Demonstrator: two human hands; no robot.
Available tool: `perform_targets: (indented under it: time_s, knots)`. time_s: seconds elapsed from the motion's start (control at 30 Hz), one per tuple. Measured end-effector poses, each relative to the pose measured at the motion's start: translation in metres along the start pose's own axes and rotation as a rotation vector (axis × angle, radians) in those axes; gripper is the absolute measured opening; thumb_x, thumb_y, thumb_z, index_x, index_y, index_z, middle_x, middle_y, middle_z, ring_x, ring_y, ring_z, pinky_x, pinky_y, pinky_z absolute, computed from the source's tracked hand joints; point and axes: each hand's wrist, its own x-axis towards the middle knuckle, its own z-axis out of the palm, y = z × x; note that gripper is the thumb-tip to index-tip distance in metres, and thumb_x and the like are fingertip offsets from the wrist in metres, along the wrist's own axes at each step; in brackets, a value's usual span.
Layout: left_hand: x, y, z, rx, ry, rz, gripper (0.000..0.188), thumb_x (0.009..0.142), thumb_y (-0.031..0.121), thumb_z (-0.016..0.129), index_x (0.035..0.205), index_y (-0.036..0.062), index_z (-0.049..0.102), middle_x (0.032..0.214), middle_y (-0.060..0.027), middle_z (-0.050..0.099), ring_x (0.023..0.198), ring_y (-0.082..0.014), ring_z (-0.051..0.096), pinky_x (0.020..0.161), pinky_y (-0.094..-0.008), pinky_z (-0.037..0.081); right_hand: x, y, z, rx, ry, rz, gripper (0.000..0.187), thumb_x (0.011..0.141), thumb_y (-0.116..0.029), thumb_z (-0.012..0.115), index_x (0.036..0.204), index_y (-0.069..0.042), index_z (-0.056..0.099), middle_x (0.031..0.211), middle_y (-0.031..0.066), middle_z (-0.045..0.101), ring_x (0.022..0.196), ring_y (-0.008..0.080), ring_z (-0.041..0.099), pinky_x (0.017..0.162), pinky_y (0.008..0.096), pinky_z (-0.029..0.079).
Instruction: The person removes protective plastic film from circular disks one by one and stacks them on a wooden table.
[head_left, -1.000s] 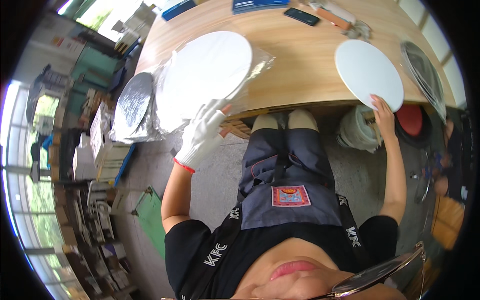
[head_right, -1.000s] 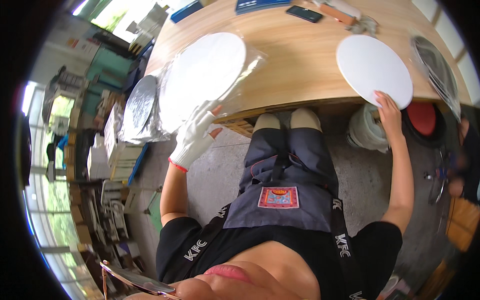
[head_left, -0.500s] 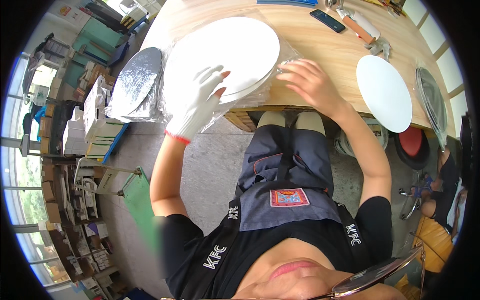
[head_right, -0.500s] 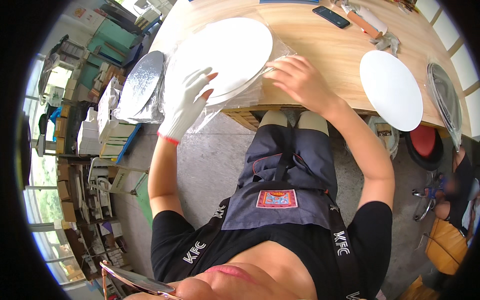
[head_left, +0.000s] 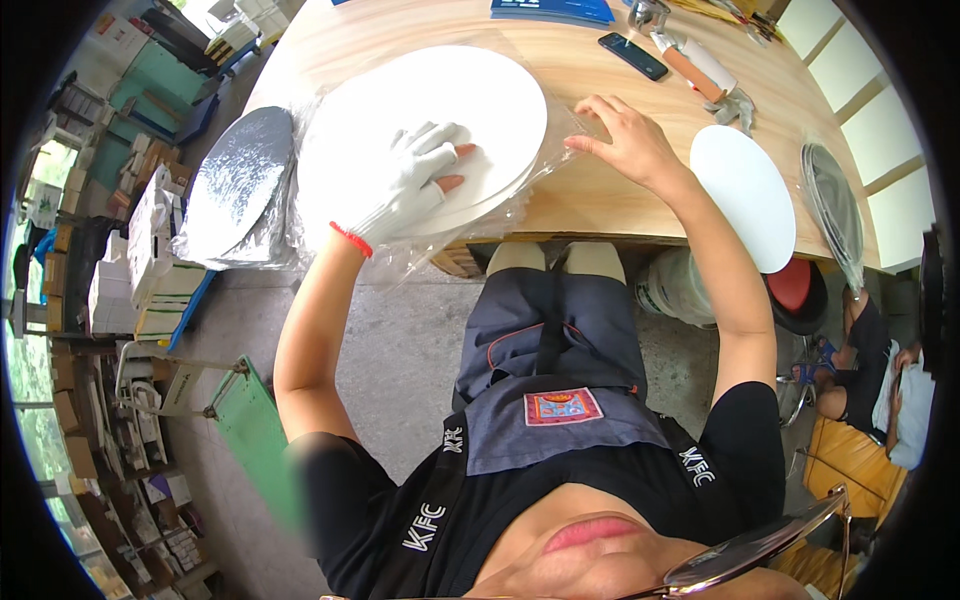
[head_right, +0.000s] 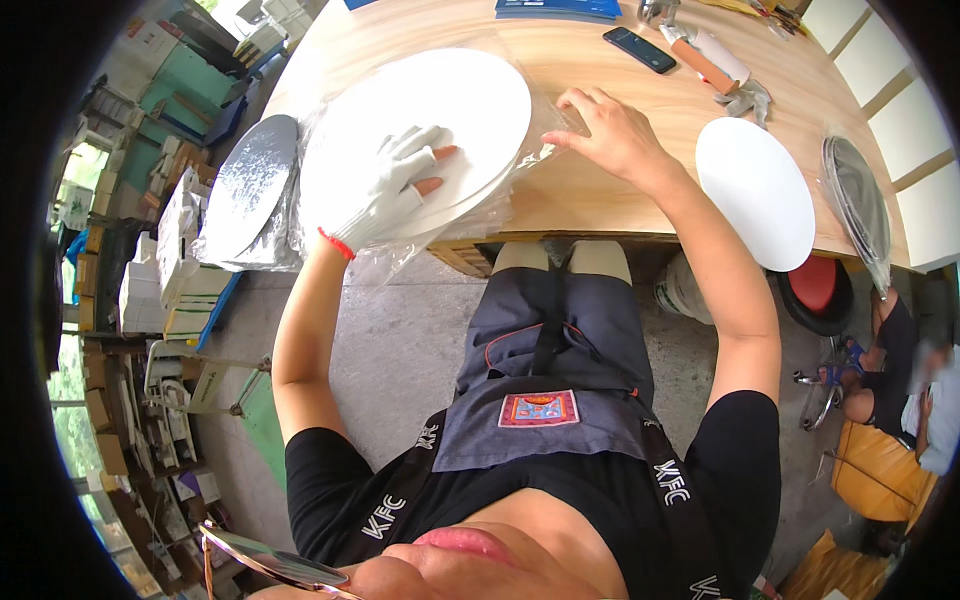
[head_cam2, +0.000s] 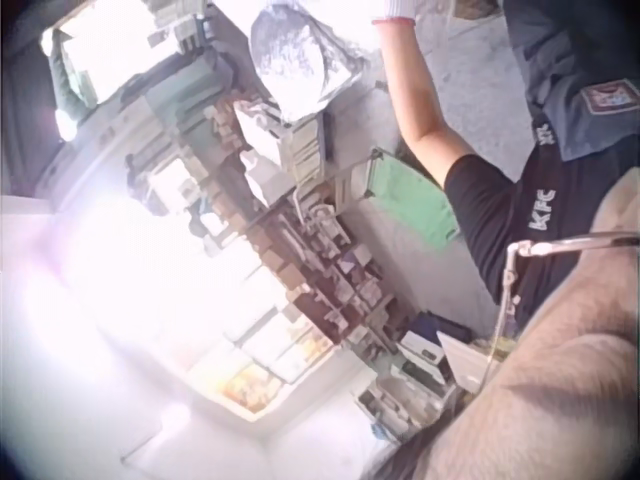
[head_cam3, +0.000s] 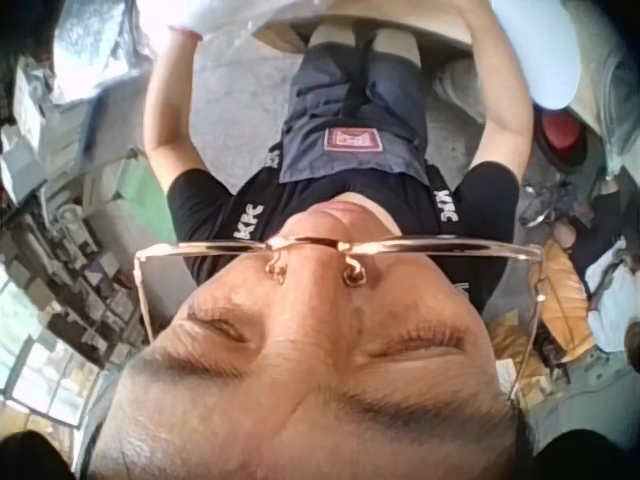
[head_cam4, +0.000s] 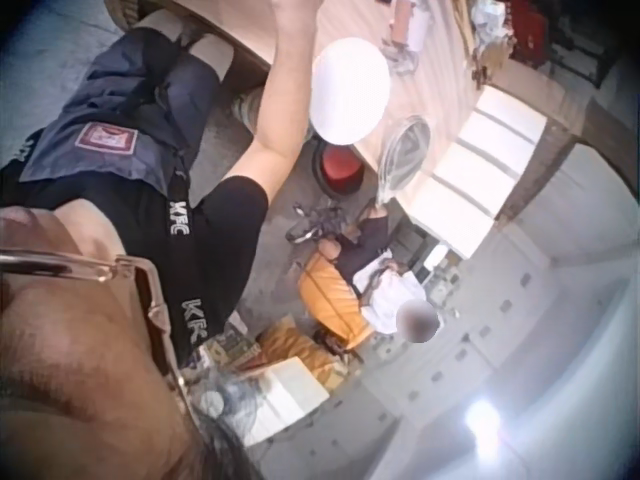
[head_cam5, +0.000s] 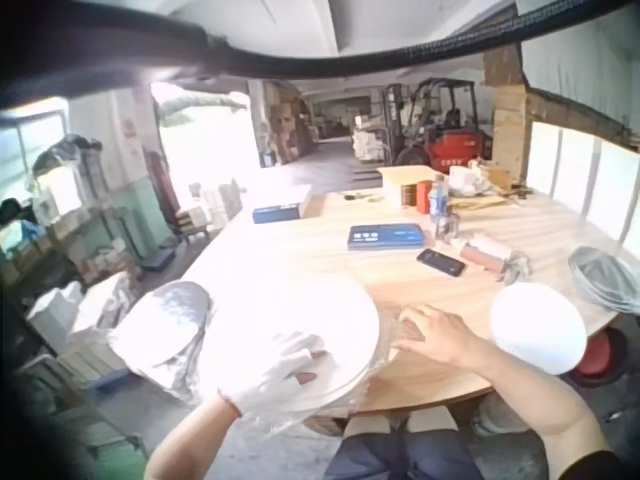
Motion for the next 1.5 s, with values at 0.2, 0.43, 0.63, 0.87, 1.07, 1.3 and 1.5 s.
perform_targets:
  time_s: [0.2, 0.43, 0.63, 0.87, 1.07, 1.3, 1.5]
  knots:
    - [0.003, -0.008, 0.007, -0.013, 0.060, 0.031, 0.010, 0.086, 0.006, 0.060, 0.094, 0.0030, 0.063, 0.118, -0.0098, 0.064, 0.108, -0.0311, 0.058, 0.096, -0.0395, 0.047, 0.000, 0.027, 0.009, 0.347, -0.052, 0.076, 0.020, 0.088, -0.020, 0.073, 0.092, -0.003, 0.064, 0.094, 0.0092, 0.066, 0.076, 0.0159, 0.065, 0.069, 0.0279, 0.051]
    - [-0.004, 0.004, 0.004, 0.064, -0.034, -0.112, 0.002, 0.087, 0.008, 0.060, 0.088, 0.0075, 0.062, 0.111, -0.0052, 0.070, 0.110, -0.0279, 0.064, 0.102, -0.0393, 0.046, -0.027, -0.017, -0.012, 0.399, 0.181, -0.040, 0.012, 0.092, -0.012, 0.068, 0.092, -0.001, 0.062, 0.086, 0.0069, 0.066, 0.075, 0.0132, 0.065, 0.069, 0.0272, 0.052]
    - [-0.004, 0.026, -0.003, -0.224, -0.112, -0.065, 0.026, 0.083, 0.013, 0.070, 0.108, 0.0080, 0.066, 0.124, -0.0098, 0.064, 0.119, -0.0313, 0.058, 0.104, -0.0428, 0.045, -0.075, -0.001, -0.019, 1.018, -0.276, 0.343, 0.020, 0.098, -0.023, 0.065, 0.094, -0.004, 0.060, 0.081, 0.0019, 0.064, 0.072, 0.0092, 0.061, 0.071, 0.0238, 0.051]
    - [0.004, 0.018, 0.002, -0.094, -0.086, 0.127, 0.032, 0.079, 0.012, 0.074, 0.111, 0.0096, 0.068, 0.134, -0.0086, 0.056, 0.124, -0.0321, 0.052, 0.104, -0.0431, 0.044, -0.098, 0.001, -0.007, 1.101, -0.317, 0.439, 0.021, 0.095, -0.024, 0.068, 0.090, -0.006, 0.060, 0.076, -0.0002, 0.063, 0.070, 0.0064, 0.060, 0.066, 0.0226, 0.050]
    - [-0.001, 0.019, 0.006, -0.067, -0.056, 0.087, 0.030, 0.081, 0.011, 0.072, 0.110, 0.0087, 0.066, 0.126, -0.0077, 0.059, 0.114, -0.0304, 0.056, 0.101, -0.0428, 0.044, -0.113, -0.003, -0.008, 0.977, -0.244, 0.318, 0.020, 0.093, -0.017, 0.069, 0.084, -0.005, 0.057, 0.073, -0.0008, 0.061, 0.069, 0.0069, 0.059, 0.066, 0.0238, 0.050]
    - [0.007, 0.028, -0.003, -0.046, -0.182, 0.043, 0.032, 0.084, 0.017, 0.071, 0.113, 0.0076, 0.063, 0.128, -0.0084, 0.056, 0.118, -0.0312, 0.055, 0.098, -0.0411, 0.048, -0.123, -0.023, -0.020, 0.692, -0.027, 0.263, 0.017, 0.096, -0.014, 0.066, 0.086, -0.003, 0.059, 0.074, -0.0013, 0.062, 0.069, 0.0064, 0.058, 0.066, 0.0238, 0.049]
    - [0.015, 0.035, 0.003, -0.074, -0.291, -0.045, 0.034, 0.090, 0.019, 0.066, 0.122, 0.0096, 0.062, 0.143, -0.0152, 0.049, 0.130, -0.0358, 0.050, 0.108, -0.0419, 0.043, -0.121, -0.020, -0.014, 1.055, 0.107, 0.280, 0.012, 0.094, -0.012, 0.068, 0.090, -0.004, 0.060, 0.083, 0.0013, 0.067, 0.076, 0.0082, 0.063, 0.070, 0.0230, 0.053]
